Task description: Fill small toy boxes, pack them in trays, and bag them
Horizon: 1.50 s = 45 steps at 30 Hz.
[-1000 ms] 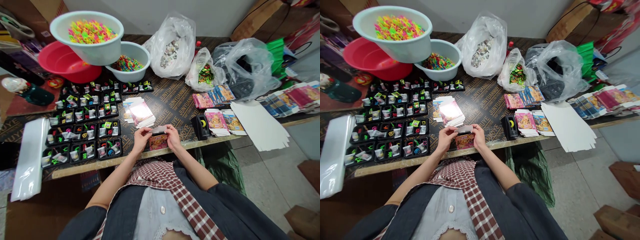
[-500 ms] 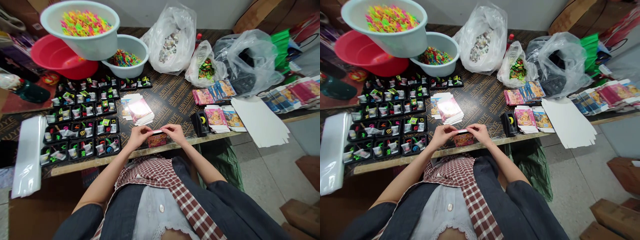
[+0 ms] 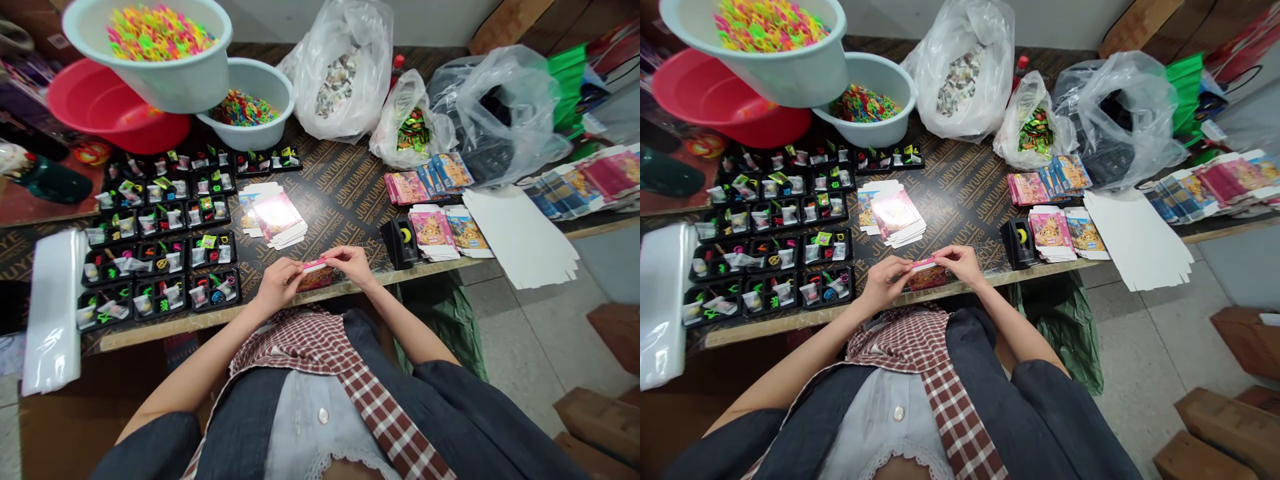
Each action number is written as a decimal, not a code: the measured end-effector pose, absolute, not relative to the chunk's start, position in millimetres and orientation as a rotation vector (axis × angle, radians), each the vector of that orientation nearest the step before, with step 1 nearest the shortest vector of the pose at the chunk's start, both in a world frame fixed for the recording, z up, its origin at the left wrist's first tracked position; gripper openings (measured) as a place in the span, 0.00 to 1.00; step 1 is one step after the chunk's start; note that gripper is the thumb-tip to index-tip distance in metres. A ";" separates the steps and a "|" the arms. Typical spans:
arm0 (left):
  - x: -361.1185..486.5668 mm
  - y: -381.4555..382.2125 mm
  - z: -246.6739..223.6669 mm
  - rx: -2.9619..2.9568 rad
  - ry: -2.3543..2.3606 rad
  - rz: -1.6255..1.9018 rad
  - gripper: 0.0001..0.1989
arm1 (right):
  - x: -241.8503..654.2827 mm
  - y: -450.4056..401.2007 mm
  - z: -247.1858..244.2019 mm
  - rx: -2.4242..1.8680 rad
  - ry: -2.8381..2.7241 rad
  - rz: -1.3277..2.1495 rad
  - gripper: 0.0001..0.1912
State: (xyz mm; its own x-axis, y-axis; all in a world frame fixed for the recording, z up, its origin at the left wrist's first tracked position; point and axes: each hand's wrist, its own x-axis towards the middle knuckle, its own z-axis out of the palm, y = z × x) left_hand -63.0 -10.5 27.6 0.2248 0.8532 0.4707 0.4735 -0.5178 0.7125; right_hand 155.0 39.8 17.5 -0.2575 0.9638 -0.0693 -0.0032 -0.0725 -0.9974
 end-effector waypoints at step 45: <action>-9.7 34.4 -6.3 2.606 1.240 1.022 0.20 | 343.7 -0.8 -28.1 -1.749 -0.901 0.598 0.10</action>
State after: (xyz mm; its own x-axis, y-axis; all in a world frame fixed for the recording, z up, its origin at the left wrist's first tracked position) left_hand -9.7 34.4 -6.3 0.4497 0.7154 0.5347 0.6619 -0.6689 0.3383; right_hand 343.7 -0.8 -28.1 0.5944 0.8038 0.0250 0.2895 -0.1849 -0.9391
